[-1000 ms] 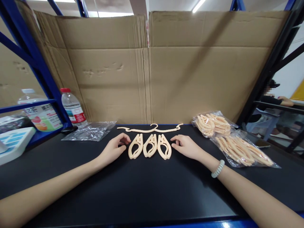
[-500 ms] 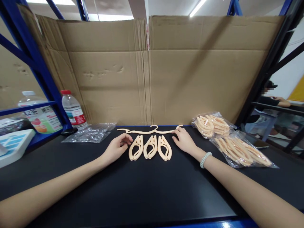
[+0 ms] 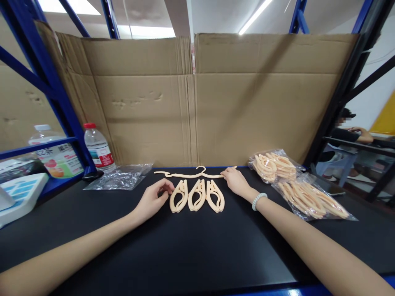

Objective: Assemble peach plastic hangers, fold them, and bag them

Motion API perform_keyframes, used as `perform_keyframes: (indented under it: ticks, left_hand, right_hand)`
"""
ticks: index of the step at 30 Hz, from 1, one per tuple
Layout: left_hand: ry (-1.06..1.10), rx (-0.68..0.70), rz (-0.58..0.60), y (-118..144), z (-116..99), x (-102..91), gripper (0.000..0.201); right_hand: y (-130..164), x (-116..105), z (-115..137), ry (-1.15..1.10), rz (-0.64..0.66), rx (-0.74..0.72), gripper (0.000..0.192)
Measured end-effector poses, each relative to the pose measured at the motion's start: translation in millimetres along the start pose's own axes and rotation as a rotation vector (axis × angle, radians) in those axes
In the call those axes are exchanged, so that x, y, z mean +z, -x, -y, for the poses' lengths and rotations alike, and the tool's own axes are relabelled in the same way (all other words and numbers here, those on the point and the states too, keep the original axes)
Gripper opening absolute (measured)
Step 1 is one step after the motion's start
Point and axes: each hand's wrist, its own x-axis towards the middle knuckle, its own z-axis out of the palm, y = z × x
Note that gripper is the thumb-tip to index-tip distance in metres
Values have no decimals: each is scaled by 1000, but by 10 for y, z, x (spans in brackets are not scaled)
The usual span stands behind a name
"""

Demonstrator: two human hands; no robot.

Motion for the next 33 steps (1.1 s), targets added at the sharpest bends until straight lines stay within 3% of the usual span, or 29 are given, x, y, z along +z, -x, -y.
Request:
perform_keyframes:
  ticks: [6, 10, 16, 23, 28, 33]
  left_hand:
    - [20, 14, -15, 15, 7, -3, 26]
    - [112, -51, -27, 27, -8, -6, 23]
    - [376, -289, -96, 9, -117, -25, 22]
    - [813, -760, -445, 51, -346, -30, 39]
    - [799, -708, -381, 83, -456, -28, 47]
    - [523, -498, -151, 122, -397, 14, 63]
  right_hand:
    - [23, -161, 94, -29, -18, -27, 15]
    - [91, -328, 113, -56, -53, -6, 10]
    - [248, -642, 167, -131, -204, 24, 8]
    - [424, -799, 347, -226, -371, 56, 17]
    - [492, -757, 439, -194, -266, -63, 21]
    - [521, -722, 525, -164, -168, -182, 27]
